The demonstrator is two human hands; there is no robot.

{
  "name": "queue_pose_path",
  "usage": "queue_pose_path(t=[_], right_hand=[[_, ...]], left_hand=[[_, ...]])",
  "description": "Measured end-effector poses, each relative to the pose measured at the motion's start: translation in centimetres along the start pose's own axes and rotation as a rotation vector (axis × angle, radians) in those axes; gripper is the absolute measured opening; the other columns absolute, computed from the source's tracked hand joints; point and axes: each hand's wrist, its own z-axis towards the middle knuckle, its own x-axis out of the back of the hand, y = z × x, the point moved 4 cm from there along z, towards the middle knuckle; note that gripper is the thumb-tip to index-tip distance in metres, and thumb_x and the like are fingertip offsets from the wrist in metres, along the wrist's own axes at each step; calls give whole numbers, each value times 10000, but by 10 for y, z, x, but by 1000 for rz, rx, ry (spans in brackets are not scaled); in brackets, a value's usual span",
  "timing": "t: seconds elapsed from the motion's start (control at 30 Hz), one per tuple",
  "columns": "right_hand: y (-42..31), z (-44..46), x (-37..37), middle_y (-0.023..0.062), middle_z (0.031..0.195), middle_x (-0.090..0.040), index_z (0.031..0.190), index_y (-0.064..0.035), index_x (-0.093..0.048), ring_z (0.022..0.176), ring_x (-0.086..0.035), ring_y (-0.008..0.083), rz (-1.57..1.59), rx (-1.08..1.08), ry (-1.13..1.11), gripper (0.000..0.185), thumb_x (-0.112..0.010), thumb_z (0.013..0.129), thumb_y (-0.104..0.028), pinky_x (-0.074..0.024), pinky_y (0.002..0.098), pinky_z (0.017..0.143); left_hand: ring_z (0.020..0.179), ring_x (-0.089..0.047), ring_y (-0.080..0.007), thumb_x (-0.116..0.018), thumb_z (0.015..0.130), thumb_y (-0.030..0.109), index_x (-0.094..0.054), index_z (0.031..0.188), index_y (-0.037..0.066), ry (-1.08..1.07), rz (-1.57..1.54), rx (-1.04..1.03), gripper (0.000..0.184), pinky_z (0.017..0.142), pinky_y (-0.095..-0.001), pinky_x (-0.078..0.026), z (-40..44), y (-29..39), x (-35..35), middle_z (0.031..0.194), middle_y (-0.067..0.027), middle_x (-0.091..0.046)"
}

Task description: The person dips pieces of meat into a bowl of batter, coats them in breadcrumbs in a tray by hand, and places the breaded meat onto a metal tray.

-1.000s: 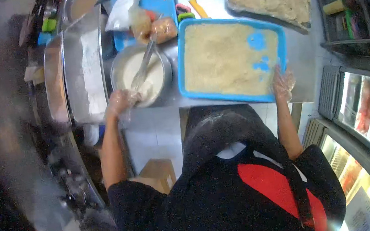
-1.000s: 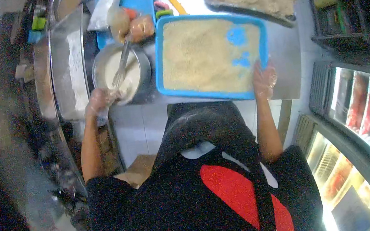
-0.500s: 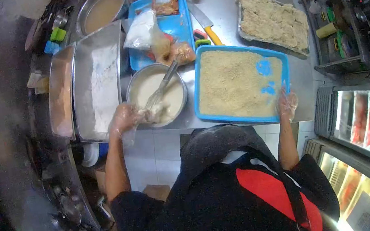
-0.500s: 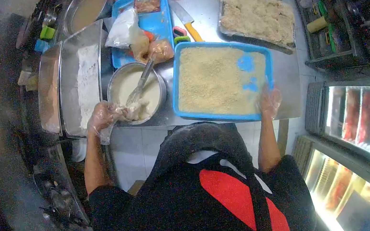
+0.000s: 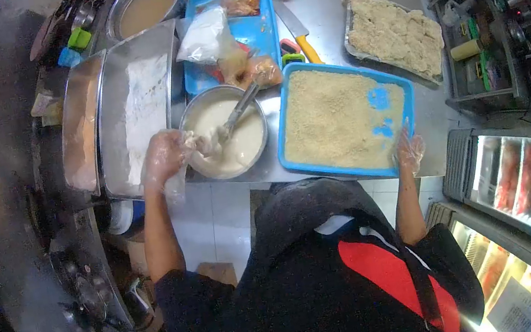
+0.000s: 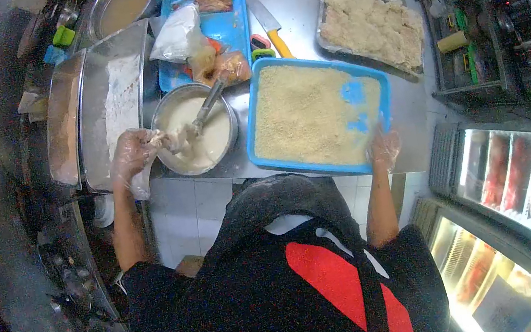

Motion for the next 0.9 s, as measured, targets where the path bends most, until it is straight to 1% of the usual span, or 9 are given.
queue_pose_path(t=[0.07, 0.23, 0.4, 0.5, 0.6, 0.67, 0.73, 0.8, 0.9], right_hand=[[5, 0, -8, 225, 949, -567, 1067, -41, -536, 817, -562, 370, 122, -134, -32, 481, -424, 847, -454, -423, 458, 717], [-2, 9, 0, 129, 1127, -520, 1316, -265, -302, 1021, -495, 306, 5, -291, -491, 444, -343, 874, -281, -373, 475, 877], [-24, 22, 45, 127, 1041, -546, 1301, -206, -326, 961, -521, 305, 24, -231, -466, 447, -374, 858, -240, -400, 470, 820], [-15, -7, 16, 118, 1035, -544, 1275, -173, -368, 961, -518, 298, -216, 80, 75, 424, -389, 855, -229, -396, 464, 811], [-30, 17, 53, 119, 1095, -526, 1258, -173, -398, 1017, -494, 297, -154, -76, -394, 415, -402, 847, -224, -364, 470, 873], [-3, 0, -9, 123, 1106, -520, 1251, -199, -410, 1036, -487, 297, 666, -160, -87, 406, -402, 845, -221, -341, 469, 908], [-5, 0, -7, 126, 1128, -510, 1251, -230, -412, 1069, -467, 294, 668, -139, -54, 406, -404, 845, -223, -320, 463, 937], [-12, 4, 7, 126, 1160, -496, 1258, -265, -405, 1116, -435, 286, -152, -24, -267, 413, -408, 847, -231, -301, 452, 962], [15, -9, -46, 125, 1221, -461, 1265, -253, -394, 1174, -377, 287, 14, -174, -298, 408, -384, 860, -295, -272, 437, 989]], left_hand=[[558, -532, -304, -681, 669, 237, -619, 696, 12, 28, -124, 85, 235, 528, -375, -417, 0, -1, -9, 634, -189, -556], [613, -573, -320, -662, 676, 244, -601, 696, 26, 144, 207, 22, 227, 560, -398, -446, 10, -34, -68, 672, -179, -581], [673, -580, -344, -622, 699, 305, -620, 724, 45, 90, 345, 28, 261, 637, -443, -470, -5, -41, -105, 754, -175, -603], [669, -583, -347, -579, 750, 287, -638, 757, 30, 7, 345, 45, 263, 645, -439, -471, -21, -27, -103, 718, -181, -604], [672, -584, -352, -564, 760, 265, -635, 754, 22, 34, 246, 131, 253, 646, -433, -472, -24, -32, -89, 702, -196, -598], [676, -587, -355, -554, 758, 249, -628, 742, 21, 66, 242, 187, 241, 644, -430, -475, -24, -35, -74, 701, -203, -596], [681, -591, -357, -544, 752, 229, -619, 724, 19, 95, 315, 174, 225, 637, -429, -478, -18, -32, -60, 708, -206, -595], [705, -597, -357, -533, 721, 196, -608, 708, 32, 12, 489, 70, 180, 628, -429, -480, -3, -54, -71, 717, -203, -598], [718, -600, -351, -542, 692, 186, -601, 699, 41, -73, 590, 39, 157, 626, -428, -479, 10, -53, -72, 718, -200, -600]])
